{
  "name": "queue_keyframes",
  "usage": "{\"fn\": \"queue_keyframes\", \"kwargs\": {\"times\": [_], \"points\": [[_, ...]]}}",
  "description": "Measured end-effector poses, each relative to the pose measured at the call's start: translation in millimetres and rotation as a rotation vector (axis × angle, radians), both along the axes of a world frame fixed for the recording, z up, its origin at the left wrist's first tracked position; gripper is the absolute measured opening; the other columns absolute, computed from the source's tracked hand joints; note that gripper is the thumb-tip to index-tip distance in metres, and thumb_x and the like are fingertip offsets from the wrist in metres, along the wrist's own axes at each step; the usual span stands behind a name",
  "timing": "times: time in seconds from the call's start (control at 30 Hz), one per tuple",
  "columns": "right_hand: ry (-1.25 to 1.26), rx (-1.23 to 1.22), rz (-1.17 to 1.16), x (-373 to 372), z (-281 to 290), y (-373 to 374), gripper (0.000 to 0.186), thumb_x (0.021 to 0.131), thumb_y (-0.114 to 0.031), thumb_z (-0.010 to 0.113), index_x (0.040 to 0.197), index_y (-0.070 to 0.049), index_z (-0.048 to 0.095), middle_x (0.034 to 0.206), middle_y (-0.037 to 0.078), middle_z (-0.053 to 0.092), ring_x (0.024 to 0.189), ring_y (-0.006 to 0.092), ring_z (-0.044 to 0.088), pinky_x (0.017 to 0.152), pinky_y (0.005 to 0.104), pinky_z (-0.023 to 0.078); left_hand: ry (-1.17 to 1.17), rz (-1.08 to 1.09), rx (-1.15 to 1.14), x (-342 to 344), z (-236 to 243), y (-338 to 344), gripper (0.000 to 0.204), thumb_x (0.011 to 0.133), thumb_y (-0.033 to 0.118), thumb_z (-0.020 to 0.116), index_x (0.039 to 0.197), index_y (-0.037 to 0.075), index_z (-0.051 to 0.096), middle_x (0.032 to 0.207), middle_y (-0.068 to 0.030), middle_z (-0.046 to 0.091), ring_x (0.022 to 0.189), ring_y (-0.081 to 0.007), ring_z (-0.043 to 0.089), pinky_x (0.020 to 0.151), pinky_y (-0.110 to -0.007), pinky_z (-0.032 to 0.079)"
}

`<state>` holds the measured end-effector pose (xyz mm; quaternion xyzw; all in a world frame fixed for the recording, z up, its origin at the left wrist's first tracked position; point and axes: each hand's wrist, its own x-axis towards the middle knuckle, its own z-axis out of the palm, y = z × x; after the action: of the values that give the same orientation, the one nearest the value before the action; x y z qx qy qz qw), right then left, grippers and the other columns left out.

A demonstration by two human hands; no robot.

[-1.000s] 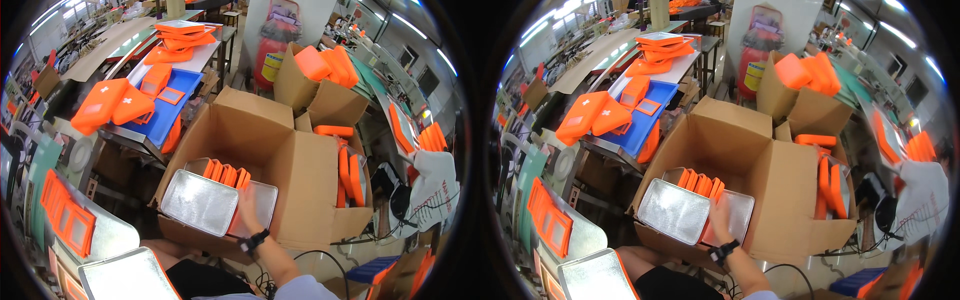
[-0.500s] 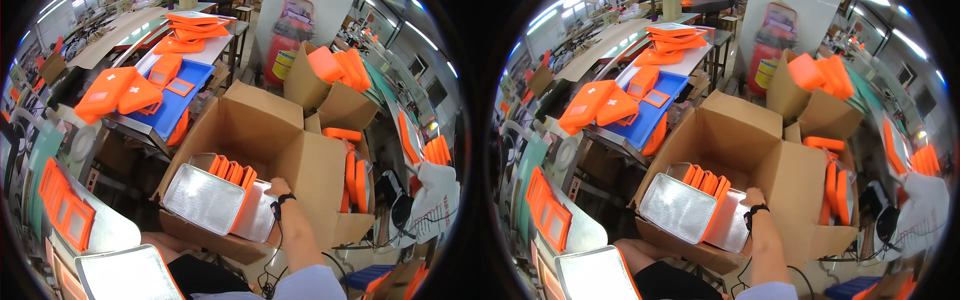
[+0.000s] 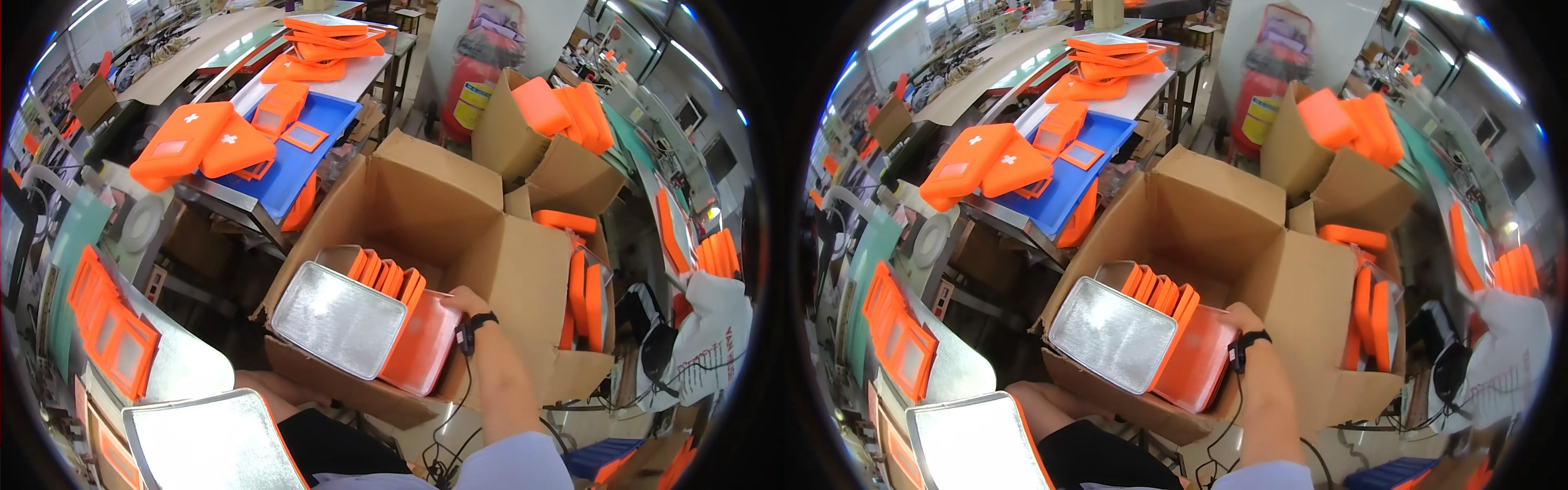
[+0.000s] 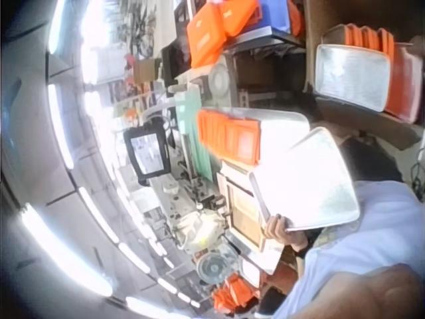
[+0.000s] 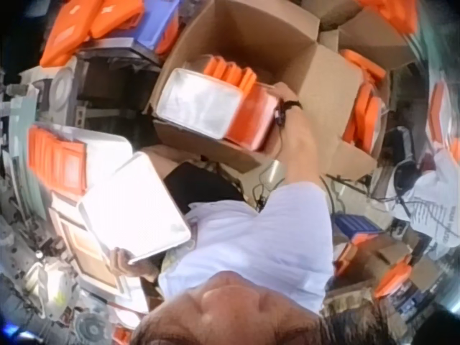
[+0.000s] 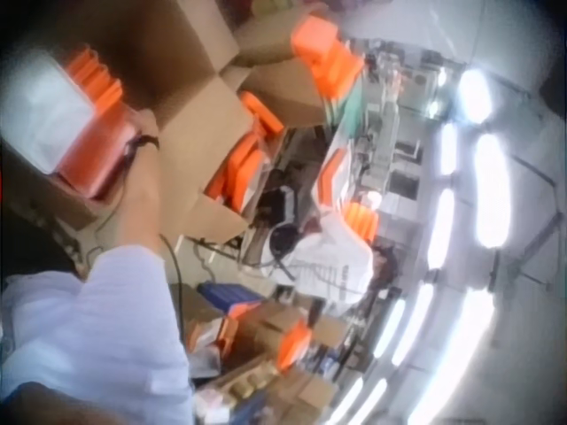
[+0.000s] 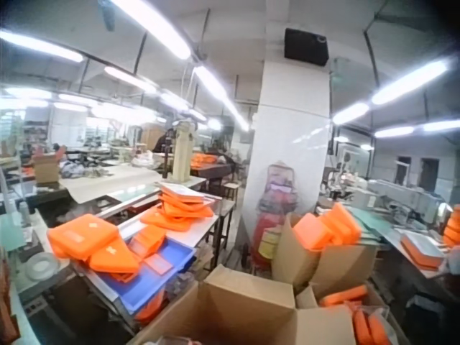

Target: Sewing the base and flaps of orange medical bags using an industrial sewing machine.

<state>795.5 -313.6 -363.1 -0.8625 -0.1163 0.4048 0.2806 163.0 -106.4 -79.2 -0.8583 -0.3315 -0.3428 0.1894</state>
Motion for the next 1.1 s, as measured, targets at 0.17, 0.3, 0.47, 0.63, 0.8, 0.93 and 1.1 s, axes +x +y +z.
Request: {"fn": "queue_keyframes", "kwargs": {"times": [0.17,0.3,0.47,0.63,0.8,0.93,1.1], "points": [[0.085,0.085,-0.091,-6.4,-7.4,-2.9,0.052,0.073,-0.032,0.074,0.109,0.004,0.067,0.091,0.014,0.069,0.083,0.0235,0.066,0.071,0.0379,0.051,-0.009,0.018,-0.017,7.6,4.9,-4.8,0.022,0.1,0.023,0.057,0.092,0.003,0.063,0.094,-0.0136,0.066,0.087,-0.0309,0.064,0.077,-0.044,0.051],[0.159,-0.051,-0.033,5.5,0.0,0.4,0.052,0.073,-0.03,0.076,0.108,0.008,0.066,0.088,0.014,0.069,0.077,0.0243,0.066,0.066,0.0378,0.051,-0.008,0.026,-0.03,12.4,8.4,-7.8,0.024,0.1,0.024,0.056,0.091,0.003,0.063,0.093,-0.0137,0.066,0.086,-0.0312,0.063,0.077,-0.045,0.051],[0.314,0.055,-0.071,4.6,8.6,-0.3,0.051,0.071,-0.029,0.08,0.104,0.008,0.067,0.086,0.016,0.069,0.073,0.0256,0.066,0.062,0.0387,0.051,-0.009,0.034,-0.032,14.8,10.1,-7.3,0.027,0.102,0.025,0.053,0.09,0.002,0.062,0.093,-0.0137,0.066,0.086,-0.0313,0.063,0.077,-0.045,0.05],[0.167,-0.011,0.037,9.3,-20.7,-10.3,0.053,0.065,-0.024,0.081,0.104,0.008,0.066,0.092,0.019,0.071,0.081,0.0281,0.069,0.068,0.039,0.053,0.01,0.055,-0.026,13.7,11.6,-8.7,0.035,0.104,0.029,0.046,0.089,0.001,0.062,0.091,-0.0135,0.065,0.085,-0.0312,0.063,0.077,-0.045,0.051],[-0.273,-0.398,0.398,31.4,59.2,29.0,0.049,0.065,-0.019,0.074,0.111,-0.001,0.068,0.106,0.019,0.07,0.095,0.0337,0.069,0.081,0.0401,0.054,-0.043,0.02,-0.052,11.3,8.2,-6.2,0.044,0.106,0.035,0.038,0.088,0.002,0.062,0.09,-0.0131,0.065,0.084,-0.0309,0.063,0.076,-0.045,0.051],[-0.72,-0.22,0.173,41.3,146.7,2.0,0.045,0.071,-0.019,0.07,0.113,-0.005,0.066,0.107,0.02,0.069,0.101,0.0348,0.066,0.085,0.0424,0.052,-0.014,0.025,-0.038,12.2,9.5,-3.7,0.046,0.106,0.035,0.038,0.087,0.002,0.062,0.09,-0.0131,0.065,0.084,-0.0308,0.063,0.076,-0.045,0.051],[-0.955,0.121,0.082,24.4,261.8,-10.2,0.048,0.077,-0.013,0.069,0.123,-0.002,0.062,0.106,0.014,0.07,0.098,0.0262,0.066,0.089,0.035,0.05,0.023,0.041,-0.018,15.0,12.4,-8.2,0.036,0.105,0.029,0.045,0.089,0.002,0.062,0.09,-0.0127,0.065,0.084,-0.0306,0.063,0.077,-0.045,0.051]]}}
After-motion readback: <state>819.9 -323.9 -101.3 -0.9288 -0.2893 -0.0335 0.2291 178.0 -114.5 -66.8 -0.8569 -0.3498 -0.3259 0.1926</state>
